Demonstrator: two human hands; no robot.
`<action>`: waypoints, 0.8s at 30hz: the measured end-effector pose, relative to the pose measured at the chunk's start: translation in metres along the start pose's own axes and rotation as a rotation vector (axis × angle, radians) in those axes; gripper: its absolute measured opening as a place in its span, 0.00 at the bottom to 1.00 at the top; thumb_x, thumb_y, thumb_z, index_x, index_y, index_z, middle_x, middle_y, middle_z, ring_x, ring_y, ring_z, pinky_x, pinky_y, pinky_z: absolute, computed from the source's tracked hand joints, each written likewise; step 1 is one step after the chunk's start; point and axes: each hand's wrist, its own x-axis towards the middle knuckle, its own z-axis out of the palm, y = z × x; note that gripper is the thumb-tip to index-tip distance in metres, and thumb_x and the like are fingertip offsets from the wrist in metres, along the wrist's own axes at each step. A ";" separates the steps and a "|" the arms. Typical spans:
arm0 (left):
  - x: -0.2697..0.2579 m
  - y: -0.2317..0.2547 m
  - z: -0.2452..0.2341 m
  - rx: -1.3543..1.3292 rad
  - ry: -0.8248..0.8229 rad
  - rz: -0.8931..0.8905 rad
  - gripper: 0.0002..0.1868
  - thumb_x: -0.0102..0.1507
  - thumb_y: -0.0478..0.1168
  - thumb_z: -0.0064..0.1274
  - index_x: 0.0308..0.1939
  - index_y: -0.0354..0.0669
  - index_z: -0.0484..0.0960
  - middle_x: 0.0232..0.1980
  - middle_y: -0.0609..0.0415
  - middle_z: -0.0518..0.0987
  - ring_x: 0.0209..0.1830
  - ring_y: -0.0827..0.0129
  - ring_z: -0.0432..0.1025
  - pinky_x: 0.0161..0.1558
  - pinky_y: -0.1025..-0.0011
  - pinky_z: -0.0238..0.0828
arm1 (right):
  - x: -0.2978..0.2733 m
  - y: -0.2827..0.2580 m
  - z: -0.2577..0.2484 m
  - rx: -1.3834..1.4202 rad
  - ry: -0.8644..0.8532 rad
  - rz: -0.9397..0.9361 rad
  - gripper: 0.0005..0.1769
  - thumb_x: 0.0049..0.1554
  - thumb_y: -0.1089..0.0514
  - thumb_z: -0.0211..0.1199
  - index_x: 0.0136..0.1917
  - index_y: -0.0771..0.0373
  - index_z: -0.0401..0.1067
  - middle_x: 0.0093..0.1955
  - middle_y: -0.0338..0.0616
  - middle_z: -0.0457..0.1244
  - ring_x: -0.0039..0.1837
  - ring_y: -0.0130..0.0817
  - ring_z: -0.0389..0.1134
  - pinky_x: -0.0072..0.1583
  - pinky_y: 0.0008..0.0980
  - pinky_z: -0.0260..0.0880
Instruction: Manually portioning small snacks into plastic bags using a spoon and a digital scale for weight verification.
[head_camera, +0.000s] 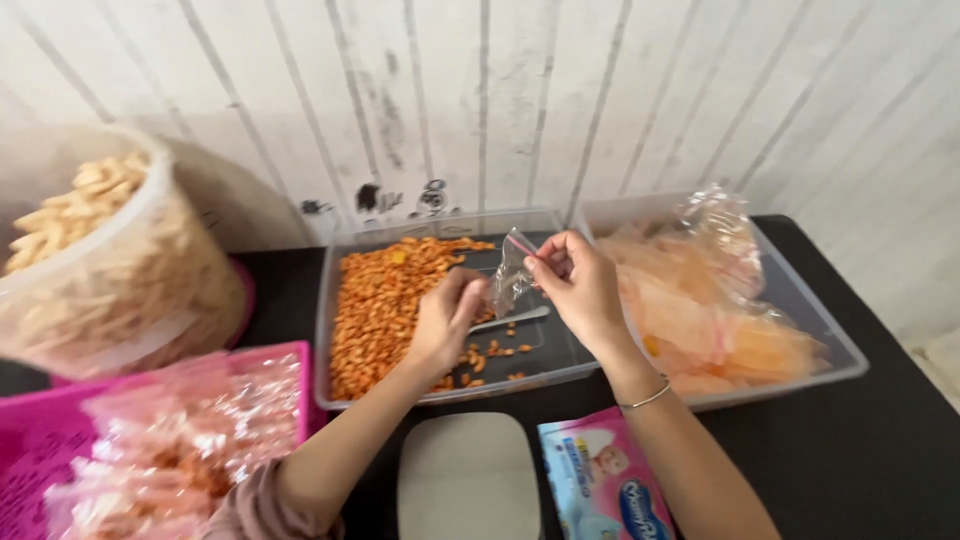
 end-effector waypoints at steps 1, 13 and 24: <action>-0.001 0.003 -0.003 0.007 0.015 -0.008 0.16 0.71 0.50 0.41 0.46 0.47 0.81 0.28 0.49 0.81 0.34 0.54 0.79 0.40 0.61 0.75 | 0.001 0.008 0.011 0.007 -0.017 -0.002 0.09 0.56 0.61 0.69 0.45 0.66 0.71 0.35 0.46 0.67 0.35 0.30 0.71 0.36 0.24 0.75; 0.000 -0.042 -0.027 0.153 0.179 -0.128 0.09 0.55 0.45 0.66 0.36 0.48 0.85 0.27 0.52 0.81 0.30 0.58 0.79 0.35 0.67 0.75 | 0.006 0.081 0.073 0.053 0.034 0.051 0.13 0.55 0.57 0.74 0.41 0.63 0.71 0.32 0.46 0.66 0.32 0.29 0.68 0.32 0.25 0.71; -0.009 -0.033 -0.028 0.361 0.356 0.255 0.10 0.66 0.38 0.55 0.45 0.41 0.71 0.40 0.51 0.67 0.43 0.54 0.71 0.44 0.63 0.72 | -0.017 0.045 0.071 0.076 0.028 -0.038 0.10 0.56 0.66 0.70 0.40 0.68 0.69 0.39 0.50 0.69 0.35 0.31 0.71 0.36 0.25 0.73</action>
